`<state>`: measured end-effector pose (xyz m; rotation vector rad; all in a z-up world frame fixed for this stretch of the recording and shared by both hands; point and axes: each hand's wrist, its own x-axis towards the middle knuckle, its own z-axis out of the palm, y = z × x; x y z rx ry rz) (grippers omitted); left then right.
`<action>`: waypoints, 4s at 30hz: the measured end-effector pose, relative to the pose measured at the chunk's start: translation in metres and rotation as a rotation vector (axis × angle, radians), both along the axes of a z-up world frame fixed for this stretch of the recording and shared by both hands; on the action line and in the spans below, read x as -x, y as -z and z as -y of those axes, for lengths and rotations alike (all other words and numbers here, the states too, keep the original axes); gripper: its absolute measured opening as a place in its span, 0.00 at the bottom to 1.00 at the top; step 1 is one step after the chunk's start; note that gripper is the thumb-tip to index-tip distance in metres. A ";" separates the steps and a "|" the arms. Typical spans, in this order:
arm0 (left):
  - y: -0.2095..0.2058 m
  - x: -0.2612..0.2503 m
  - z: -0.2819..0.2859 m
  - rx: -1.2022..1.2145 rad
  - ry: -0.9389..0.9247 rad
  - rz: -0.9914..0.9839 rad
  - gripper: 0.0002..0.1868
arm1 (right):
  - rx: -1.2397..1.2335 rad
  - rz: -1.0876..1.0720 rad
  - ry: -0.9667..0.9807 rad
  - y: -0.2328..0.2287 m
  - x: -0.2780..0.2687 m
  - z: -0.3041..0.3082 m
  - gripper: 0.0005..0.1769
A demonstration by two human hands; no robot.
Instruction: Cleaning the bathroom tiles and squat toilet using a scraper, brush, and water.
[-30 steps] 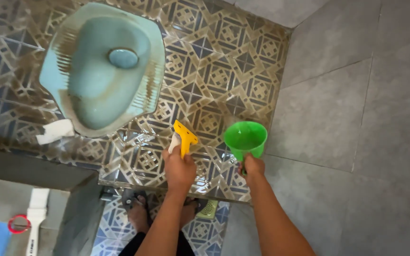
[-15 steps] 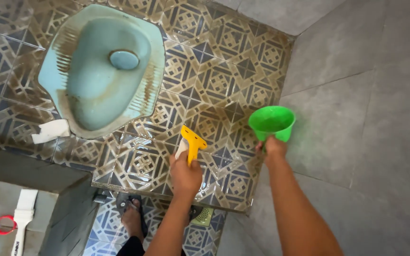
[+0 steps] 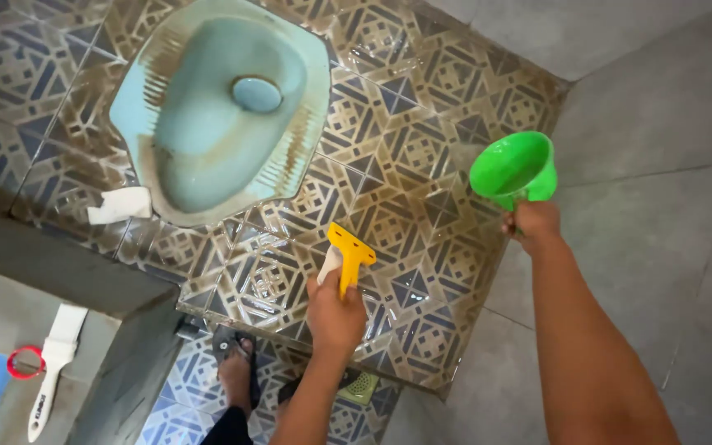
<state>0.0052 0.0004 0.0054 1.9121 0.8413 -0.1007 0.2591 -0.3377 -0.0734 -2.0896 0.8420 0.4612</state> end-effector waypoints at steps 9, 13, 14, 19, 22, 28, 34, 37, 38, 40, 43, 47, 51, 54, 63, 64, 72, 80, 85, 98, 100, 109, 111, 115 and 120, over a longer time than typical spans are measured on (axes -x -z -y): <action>0.002 -0.003 -0.011 0.001 -0.078 0.085 0.17 | -0.564 0.045 0.394 -0.028 -0.026 0.032 0.12; 0.006 -0.002 -0.008 -0.026 -0.079 0.145 0.17 | -0.024 0.079 0.050 -0.044 -0.009 0.007 0.16; 0.006 -0.002 -0.006 -0.016 -0.093 0.147 0.17 | 0.169 0.078 -0.069 -0.048 -0.003 -0.001 0.19; -0.005 0.002 -0.007 0.045 -0.101 0.062 0.17 | 0.416 0.048 -0.359 -0.027 0.019 -0.013 0.21; -0.001 0.005 -0.006 0.036 -0.095 0.069 0.18 | 0.306 -0.029 -0.324 -0.019 0.022 -0.017 0.19; 0.014 0.008 -0.003 -0.034 -0.074 0.130 0.17 | -0.331 -0.028 0.240 -0.017 -0.022 0.009 0.10; -0.020 -0.010 -0.005 0.053 -0.136 0.009 0.18 | -0.088 0.295 -0.025 -0.023 -0.106 0.027 0.12; -0.012 -0.009 -0.006 0.055 -0.186 0.063 0.18 | 0.284 0.285 -0.319 -0.007 -0.143 0.026 0.11; -0.010 -0.008 -0.007 0.062 -0.203 0.106 0.18 | 0.441 0.227 -0.465 -0.004 -0.150 0.023 0.16; -0.015 -0.001 -0.014 0.073 -0.216 0.078 0.18 | 0.546 0.269 -0.519 0.001 -0.151 0.001 0.16; -0.012 0.003 -0.014 0.087 -0.238 0.075 0.17 | 0.591 0.456 -0.494 0.032 -0.182 0.006 0.18; -0.022 -0.001 -0.024 0.102 -0.297 0.027 0.16 | 0.470 0.716 -0.398 -0.013 -0.169 -0.085 0.21; -0.009 -0.007 -0.029 0.108 -0.362 0.079 0.17 | 0.193 0.959 -0.625 -0.067 -0.101 -0.249 0.20; 0.008 -0.014 -0.027 0.083 -0.420 0.146 0.17 | -0.130 0.755 -0.618 -0.164 0.002 -0.373 0.20; -0.046 0.016 -0.094 0.220 -0.411 -0.123 0.19 | -0.103 0.753 -1.837 -0.169 0.286 -0.603 0.22; -0.030 0.021 -0.094 0.227 -0.435 -0.077 0.20 | -0.080 0.852 -1.881 -0.157 0.313 -0.617 0.27; -0.002 0.082 -0.136 0.165 -0.553 0.152 0.19 | 0.296 1.143 -1.969 -0.032 0.439 -0.660 0.14; -0.036 0.082 -0.159 0.331 -0.529 -0.156 0.23 | -0.544 -0.028 -1.591 -0.024 0.391 -0.643 0.17; 0.024 0.069 -0.129 0.166 -0.427 -0.093 0.20 | -0.864 -0.536 -1.047 -0.130 0.310 -0.615 0.14; 0.025 -0.042 -0.067 0.115 -0.323 0.068 0.19 | -0.755 0.093 -0.132 -0.208 0.112 -0.327 0.07; 0.032 -0.064 -0.045 0.158 -0.300 0.094 0.18 | -0.683 0.187 -0.066 -0.194 0.083 -0.247 0.08; 0.052 -0.083 0.032 0.222 -0.211 0.171 0.17 | 0.463 0.390 -0.246 -0.109 -0.027 -0.024 0.19; 0.061 -0.069 0.036 0.150 -0.178 0.194 0.16 | 0.562 0.411 -0.309 -0.063 -0.034 0.012 0.20; 0.044 -0.051 0.038 0.391 -0.297 0.005 0.14 | 0.698 0.537 -0.423 -0.014 -0.027 0.037 0.14; 0.038 -0.049 0.036 0.514 -0.373 -0.069 0.13 | 0.688 0.619 -0.585 -0.020 -0.022 -0.012 0.15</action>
